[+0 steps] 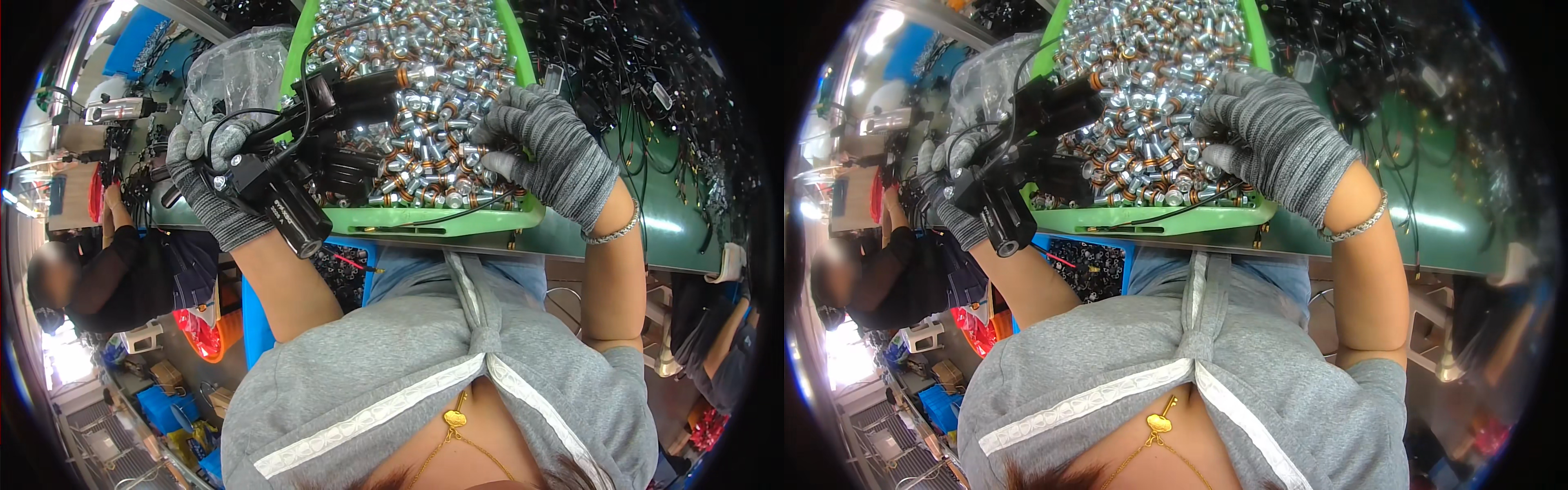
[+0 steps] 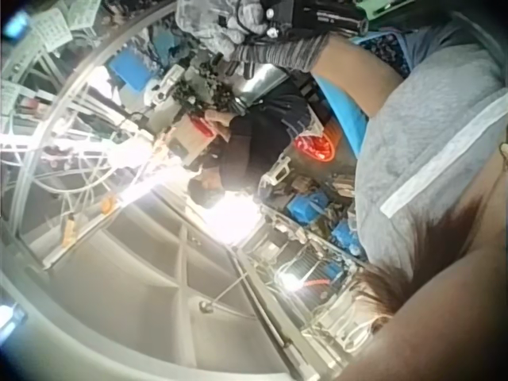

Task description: The worker is assembling small wire connectors and harnesses using a crimping tool at a manual workstation.

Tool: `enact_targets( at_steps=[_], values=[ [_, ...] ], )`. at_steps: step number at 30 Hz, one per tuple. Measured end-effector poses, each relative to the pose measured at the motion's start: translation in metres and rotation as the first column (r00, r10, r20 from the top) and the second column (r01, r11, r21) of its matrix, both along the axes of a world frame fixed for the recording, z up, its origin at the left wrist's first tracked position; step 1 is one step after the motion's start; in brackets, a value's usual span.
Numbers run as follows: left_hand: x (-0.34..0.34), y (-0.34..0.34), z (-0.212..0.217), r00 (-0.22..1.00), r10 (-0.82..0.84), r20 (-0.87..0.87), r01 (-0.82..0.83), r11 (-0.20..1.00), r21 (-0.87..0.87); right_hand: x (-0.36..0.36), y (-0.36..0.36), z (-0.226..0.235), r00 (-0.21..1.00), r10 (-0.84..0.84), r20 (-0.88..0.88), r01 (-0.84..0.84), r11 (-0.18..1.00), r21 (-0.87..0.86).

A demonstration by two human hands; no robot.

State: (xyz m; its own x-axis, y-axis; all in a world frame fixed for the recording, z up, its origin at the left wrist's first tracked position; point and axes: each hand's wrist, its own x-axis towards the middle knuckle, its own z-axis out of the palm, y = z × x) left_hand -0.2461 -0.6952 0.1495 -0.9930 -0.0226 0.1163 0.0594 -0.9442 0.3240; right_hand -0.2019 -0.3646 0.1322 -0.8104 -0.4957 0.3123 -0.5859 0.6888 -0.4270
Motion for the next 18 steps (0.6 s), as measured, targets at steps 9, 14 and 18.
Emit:
enact_targets(
  at_steps=[9,14,18],
  values=[
    [-0.006,-0.015,-0.003,0.984,-0.102,-0.147,0.1,0.995,-0.02,-0.002,-0.032,-0.003,0.988,0.012,-0.153,-0.016,0.999,-0.029],
    [0.004,-0.008,0.002,0.998,0.066,-0.017,-0.066,0.998,-0.024,-0.003,-0.054,0.006,0.999,-0.043,-0.032,0.05,0.964,0.261],
    [0.007,-0.002,0.004,0.983,0.184,0.008,-0.184,0.982,-0.031,-0.004,-0.053,0.007,0.991,-0.048,0.123,0.027,0.986,0.162]
  ],
)
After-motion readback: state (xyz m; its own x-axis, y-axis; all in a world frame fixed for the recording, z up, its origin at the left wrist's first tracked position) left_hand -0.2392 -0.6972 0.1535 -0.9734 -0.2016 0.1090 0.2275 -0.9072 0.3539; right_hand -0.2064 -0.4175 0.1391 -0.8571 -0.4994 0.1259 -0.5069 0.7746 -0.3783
